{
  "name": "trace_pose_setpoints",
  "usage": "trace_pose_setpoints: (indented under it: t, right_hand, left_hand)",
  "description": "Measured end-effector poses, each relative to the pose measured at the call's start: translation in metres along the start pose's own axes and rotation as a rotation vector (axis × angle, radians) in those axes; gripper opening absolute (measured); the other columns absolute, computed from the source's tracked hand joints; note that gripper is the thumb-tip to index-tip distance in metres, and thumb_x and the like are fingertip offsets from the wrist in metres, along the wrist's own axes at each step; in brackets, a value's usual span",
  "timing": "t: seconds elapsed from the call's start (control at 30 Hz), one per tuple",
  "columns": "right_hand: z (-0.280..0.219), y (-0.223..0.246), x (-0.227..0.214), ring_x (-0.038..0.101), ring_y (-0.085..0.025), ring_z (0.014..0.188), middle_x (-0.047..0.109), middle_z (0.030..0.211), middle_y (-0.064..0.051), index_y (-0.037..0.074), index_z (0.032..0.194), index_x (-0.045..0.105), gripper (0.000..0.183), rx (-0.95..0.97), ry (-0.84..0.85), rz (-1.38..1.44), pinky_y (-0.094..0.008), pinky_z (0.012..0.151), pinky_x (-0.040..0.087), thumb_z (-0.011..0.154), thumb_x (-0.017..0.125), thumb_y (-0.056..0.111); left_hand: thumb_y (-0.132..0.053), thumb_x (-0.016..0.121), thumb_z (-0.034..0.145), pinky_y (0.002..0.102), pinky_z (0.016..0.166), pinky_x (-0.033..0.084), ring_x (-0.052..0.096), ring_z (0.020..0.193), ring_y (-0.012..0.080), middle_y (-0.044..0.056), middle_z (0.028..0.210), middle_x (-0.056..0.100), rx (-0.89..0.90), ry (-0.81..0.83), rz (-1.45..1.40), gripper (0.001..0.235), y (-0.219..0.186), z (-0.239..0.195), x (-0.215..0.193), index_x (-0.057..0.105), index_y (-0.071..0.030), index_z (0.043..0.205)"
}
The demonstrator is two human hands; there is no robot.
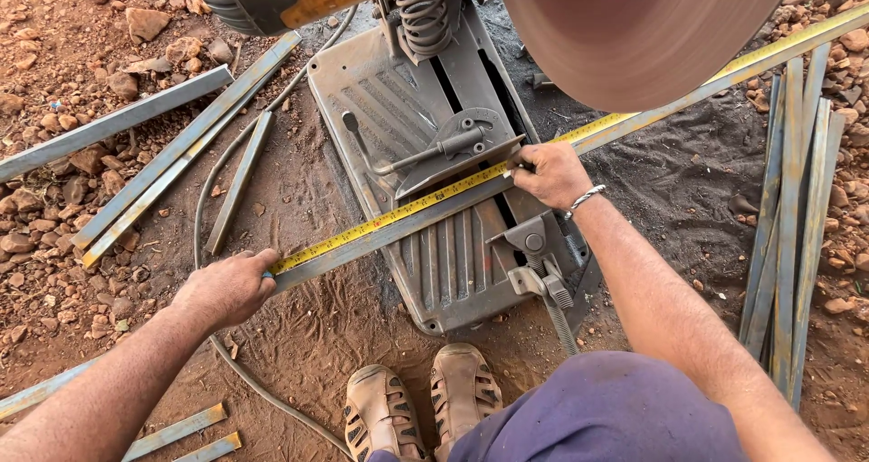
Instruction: The person measures a metal strip with a tape measure and cuts it using a chop saw, repeating the process for a second strip while another person assists.
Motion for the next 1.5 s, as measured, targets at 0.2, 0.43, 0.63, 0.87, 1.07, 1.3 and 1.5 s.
trace_pose_setpoints:
  t: [0.2, 0.43, 0.63, 0.87, 1.07, 1.3, 1.5]
  right_hand:
    - [0.001, 0.001, 0.001, 0.072, -0.023, 0.071, 0.075, 0.082, -0.012, 0.005, 0.092, 0.077, 0.017, -0.024, -0.011, 0.0, -0.035, 0.069, 0.057, 0.081, 0.072, 0.017]
    - [-0.001, 0.0, -0.002, 0.073, -0.023, 0.071, 0.075, 0.081, -0.011, 0.006, 0.093, 0.077, 0.018, 0.01, 0.035, 0.016, -0.034, 0.069, 0.057, 0.082, 0.071, 0.019]
    - [0.001, -0.004, 0.001, 0.071, -0.025, 0.071, 0.074, 0.081, -0.014, 0.004, 0.091, 0.076, 0.018, 0.015, 0.013, -0.029, -0.036, 0.069, 0.057, 0.083, 0.073, 0.02]
    - [-0.001, -0.001, -0.002, 0.071, -0.026, 0.069, 0.073, 0.078, -0.014, 0.005, 0.091, 0.076, 0.018, -0.023, 0.02, -0.003, -0.036, 0.067, 0.057, 0.08, 0.073, 0.019]
    - [-0.001, -0.003, 0.001, 0.07, -0.026, 0.072, 0.073, 0.081, -0.015, 0.002, 0.091, 0.075, 0.02, -0.035, -0.038, -0.02, -0.037, 0.068, 0.056, 0.083, 0.075, 0.021]
    - [-0.011, -0.01, -0.003, 0.07, -0.021, 0.069, 0.074, 0.078, -0.011, 0.004, 0.097, 0.077, 0.017, 0.101, -0.016, 0.185, -0.033, 0.065, 0.055, 0.084, 0.073, 0.014]
    - [-0.038, -0.029, -0.018, 0.071, -0.019, 0.077, 0.073, 0.089, -0.01, 0.001, 0.103, 0.071, 0.008, 0.353, -0.432, 1.291, -0.029, 0.067, 0.053, 0.097, 0.065, 0.002]
  left_hand:
    - [-0.038, 0.035, 0.109, 0.037, 0.092, 0.064, 0.07, 0.105, 0.0148, 0.007, 0.118, 0.067, -0.013, 0.017, 0.001, 0.043, -0.001, -0.002, -0.001, 0.044, -0.025, 0.148]
    - [-0.04, 0.036, 0.107, 0.038, 0.093, 0.063, 0.068, 0.108, 0.0151, 0.007, 0.122, 0.065, 0.009, -0.026, 0.004, 0.047, 0.002, 0.002, 0.004, 0.041, -0.025, 0.151]
    - [-0.037, 0.035, 0.108, 0.036, 0.091, 0.065, 0.071, 0.105, 0.0139, 0.006, 0.12, 0.066, -0.008, 0.009, -0.004, 0.045, 0.003, 0.003, 0.003, 0.043, -0.025, 0.151]
    - [-0.039, 0.035, 0.108, 0.037, 0.091, 0.063, 0.069, 0.106, 0.014, 0.006, 0.12, 0.065, 0.009, -0.036, 0.023, 0.045, 0.002, 0.002, 0.002, 0.043, -0.025, 0.149]
    - [-0.036, 0.035, 0.107, 0.038, 0.091, 0.064, 0.068, 0.109, 0.0146, 0.008, 0.124, 0.064, -0.017, -0.015, 0.005, 0.046, 0.001, 0.001, 0.001, 0.04, -0.026, 0.152]
    - [-0.035, 0.037, 0.107, 0.037, 0.095, 0.062, 0.07, 0.106, 0.0131, 0.005, 0.12, 0.068, 0.036, -0.008, 0.002, 0.043, 0.002, 0.002, 0.002, 0.046, -0.025, 0.148]
    - [-0.03, 0.052, 0.099, 0.035, 0.087, 0.06, 0.07, 0.087, 0.0139, 0.004, 0.105, 0.074, 0.208, 0.055, -0.349, 0.038, 0.004, -0.017, -0.01, 0.063, -0.019, 0.134]
Point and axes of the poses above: each hand's wrist, its own z-axis towards the middle knuckle, its own x-axis out of the palm, y = z × x, the point moved 4 cm from there along z, towards the middle knuckle
